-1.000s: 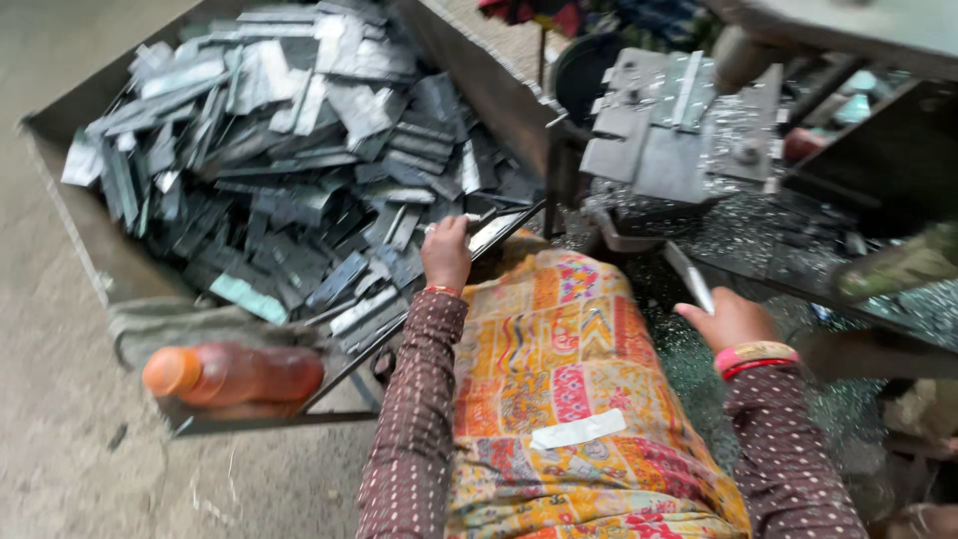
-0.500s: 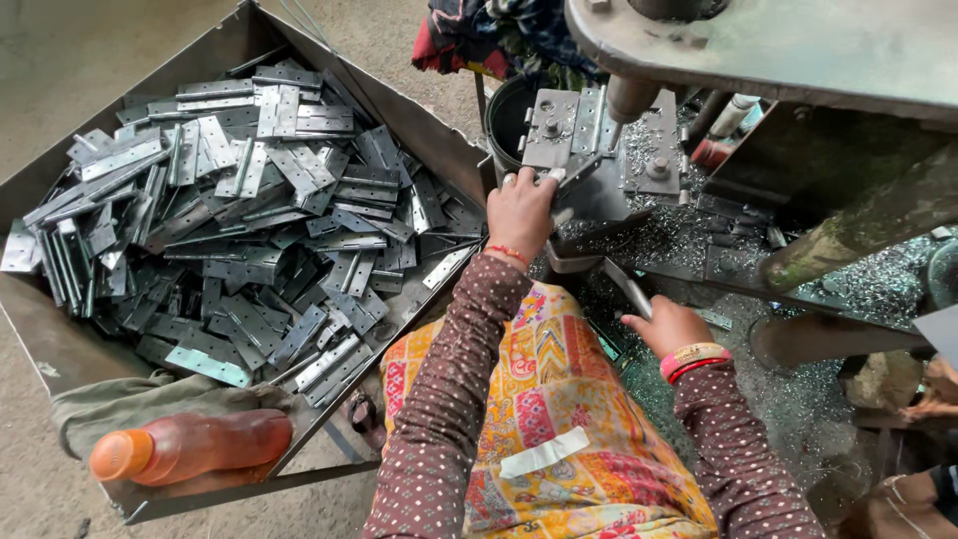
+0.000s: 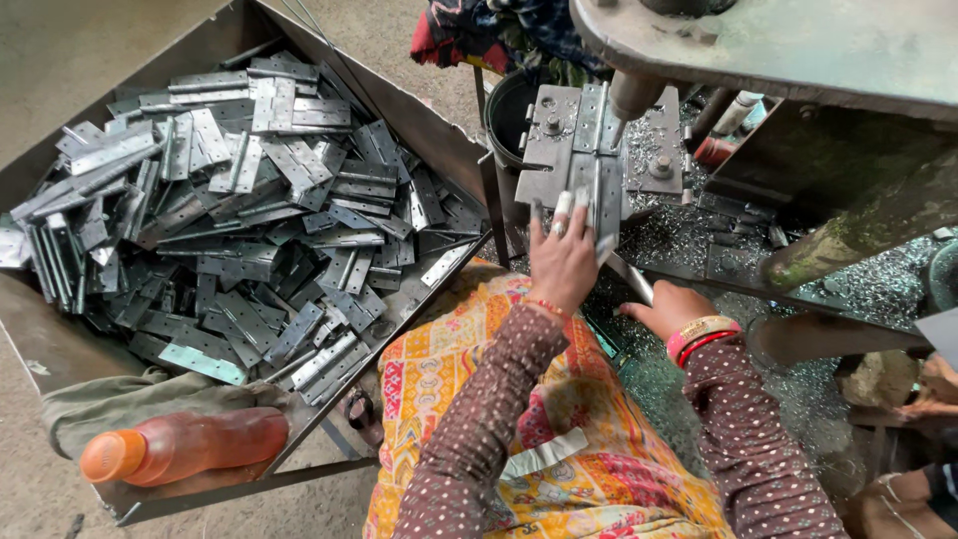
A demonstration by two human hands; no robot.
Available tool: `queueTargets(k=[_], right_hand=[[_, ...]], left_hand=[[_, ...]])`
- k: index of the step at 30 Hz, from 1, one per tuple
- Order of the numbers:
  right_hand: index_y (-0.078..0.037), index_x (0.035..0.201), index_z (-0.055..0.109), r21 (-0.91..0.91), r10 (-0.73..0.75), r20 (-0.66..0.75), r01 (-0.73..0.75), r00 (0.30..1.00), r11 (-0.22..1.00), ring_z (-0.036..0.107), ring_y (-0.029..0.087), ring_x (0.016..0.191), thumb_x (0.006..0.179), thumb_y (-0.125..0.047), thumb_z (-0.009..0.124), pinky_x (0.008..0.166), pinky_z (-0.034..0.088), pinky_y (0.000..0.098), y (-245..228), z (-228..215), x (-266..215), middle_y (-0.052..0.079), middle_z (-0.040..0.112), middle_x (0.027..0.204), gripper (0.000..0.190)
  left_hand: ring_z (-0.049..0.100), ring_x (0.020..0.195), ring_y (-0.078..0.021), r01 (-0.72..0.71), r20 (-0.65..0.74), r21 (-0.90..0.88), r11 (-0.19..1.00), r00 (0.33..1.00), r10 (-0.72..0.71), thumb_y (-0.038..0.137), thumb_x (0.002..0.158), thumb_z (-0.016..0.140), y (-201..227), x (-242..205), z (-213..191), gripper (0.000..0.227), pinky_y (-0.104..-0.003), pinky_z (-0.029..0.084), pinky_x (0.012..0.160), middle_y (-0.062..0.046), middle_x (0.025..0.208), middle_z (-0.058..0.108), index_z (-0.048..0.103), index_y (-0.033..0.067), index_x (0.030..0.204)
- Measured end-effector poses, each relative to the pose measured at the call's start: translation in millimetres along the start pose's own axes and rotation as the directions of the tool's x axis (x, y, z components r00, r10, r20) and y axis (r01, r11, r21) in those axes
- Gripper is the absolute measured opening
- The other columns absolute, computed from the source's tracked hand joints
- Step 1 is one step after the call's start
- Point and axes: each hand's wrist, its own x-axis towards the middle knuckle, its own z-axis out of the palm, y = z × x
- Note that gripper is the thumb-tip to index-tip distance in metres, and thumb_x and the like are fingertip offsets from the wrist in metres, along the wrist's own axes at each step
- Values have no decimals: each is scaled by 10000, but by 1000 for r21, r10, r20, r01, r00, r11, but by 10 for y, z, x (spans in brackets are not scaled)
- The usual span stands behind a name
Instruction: The person sits on the floor and repeatedly picks up metal pieces from a large bin. They place each piece into a machine, operate a lever to process it, and then remove the finished piece, continuing this cycle throughout the video.
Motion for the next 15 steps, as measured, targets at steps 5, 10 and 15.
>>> queueTargets(k=[5, 10, 15], right_hand=[[-11, 1032, 714, -30, -9, -65, 7, 998, 1000, 704, 466, 945, 863, -629, 691, 838, 550, 538, 135, 171, 21, 254, 727, 989, 641], [-19, 992, 667, 101, -25, -238, 50, 971, 994, 725, 437, 838, 897, -540, 701, 761, 569, 521, 281, 1010, -122, 234, 724, 878, 530], [-24, 990, 663, 55, -6, -248, 20, 969, 998, 707, 454, 792, 872, -526, 737, 697, 559, 538, 479, 1412, 63, 242, 718, 822, 520]], left_hand=[[537, 1354, -256, 85, -5, -70, 994, 996, -85, 241, 969, 522, 13, 332, 195, 317, -615, 289, 1161, -67, 1500, 539, 725, 109, 1172], [504, 1376, -278, 56, -100, -61, 997, 993, -62, 260, 954, 533, -85, 413, 91, 300, -625, 318, 1145, -98, 1442, 555, 726, 83, 1100], [555, 1332, -266, 69, 54, -112, 991, 997, -64, 208, 988, 503, -70, 228, 119, 321, -595, 357, 1169, -96, 1478, 560, 706, 79, 1201]])
